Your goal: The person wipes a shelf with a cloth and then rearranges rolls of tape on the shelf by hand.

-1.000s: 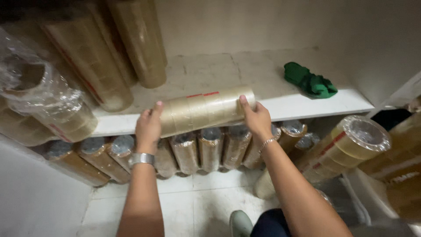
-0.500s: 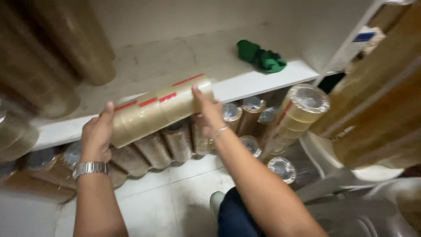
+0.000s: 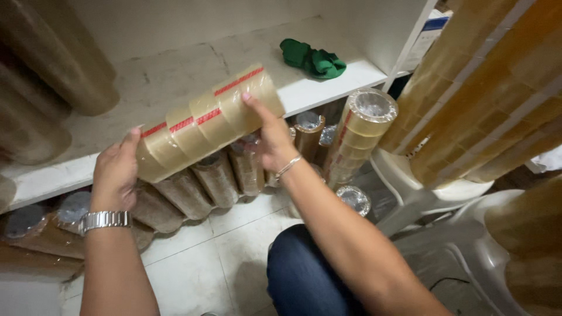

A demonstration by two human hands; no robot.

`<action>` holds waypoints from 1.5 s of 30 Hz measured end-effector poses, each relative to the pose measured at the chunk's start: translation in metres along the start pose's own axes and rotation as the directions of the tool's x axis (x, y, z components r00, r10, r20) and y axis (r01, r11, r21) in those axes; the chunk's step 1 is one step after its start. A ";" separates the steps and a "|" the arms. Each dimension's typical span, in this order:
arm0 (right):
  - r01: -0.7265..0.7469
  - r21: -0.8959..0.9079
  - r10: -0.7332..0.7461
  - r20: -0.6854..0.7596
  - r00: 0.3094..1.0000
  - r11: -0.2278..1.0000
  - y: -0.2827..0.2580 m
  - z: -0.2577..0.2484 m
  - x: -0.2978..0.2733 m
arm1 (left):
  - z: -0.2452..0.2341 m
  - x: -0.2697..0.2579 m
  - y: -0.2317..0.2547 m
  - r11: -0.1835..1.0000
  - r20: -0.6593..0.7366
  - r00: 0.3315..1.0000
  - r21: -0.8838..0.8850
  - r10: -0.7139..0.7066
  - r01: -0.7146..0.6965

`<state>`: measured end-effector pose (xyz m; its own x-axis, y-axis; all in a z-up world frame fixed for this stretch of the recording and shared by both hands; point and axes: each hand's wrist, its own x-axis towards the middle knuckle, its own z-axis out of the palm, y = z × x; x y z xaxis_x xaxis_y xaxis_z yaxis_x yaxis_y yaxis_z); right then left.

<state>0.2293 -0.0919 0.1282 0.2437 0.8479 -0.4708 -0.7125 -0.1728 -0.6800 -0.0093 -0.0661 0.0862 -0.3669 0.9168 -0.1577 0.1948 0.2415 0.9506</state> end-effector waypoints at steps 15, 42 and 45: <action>0.874 -0.347 -0.725 0.496 0.479 0.340 -0.107 -0.091 -0.055 | 0.122 -0.072 0.020 0.999 0.574 0.818 0.048 -0.047 0.023; 0.364 -0.887 -0.673 0.086 0.735 0.284 -0.085 -0.269 -0.014 | 0.259 -0.175 -0.012 0.749 0.913 0.399 0.321 -0.082 -0.580; 0.339 -0.903 -0.671 0.081 0.737 0.264 -0.082 -0.267 -0.022 | 0.255 -0.176 -0.019 0.776 0.924 0.379 0.272 -0.047 -0.569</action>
<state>0.4581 -0.2306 0.0437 0.6044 0.7815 0.1544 0.4890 -0.2110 -0.8464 0.2838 -0.1503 0.0277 0.6927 0.6300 -0.3511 0.6078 -0.2479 0.7544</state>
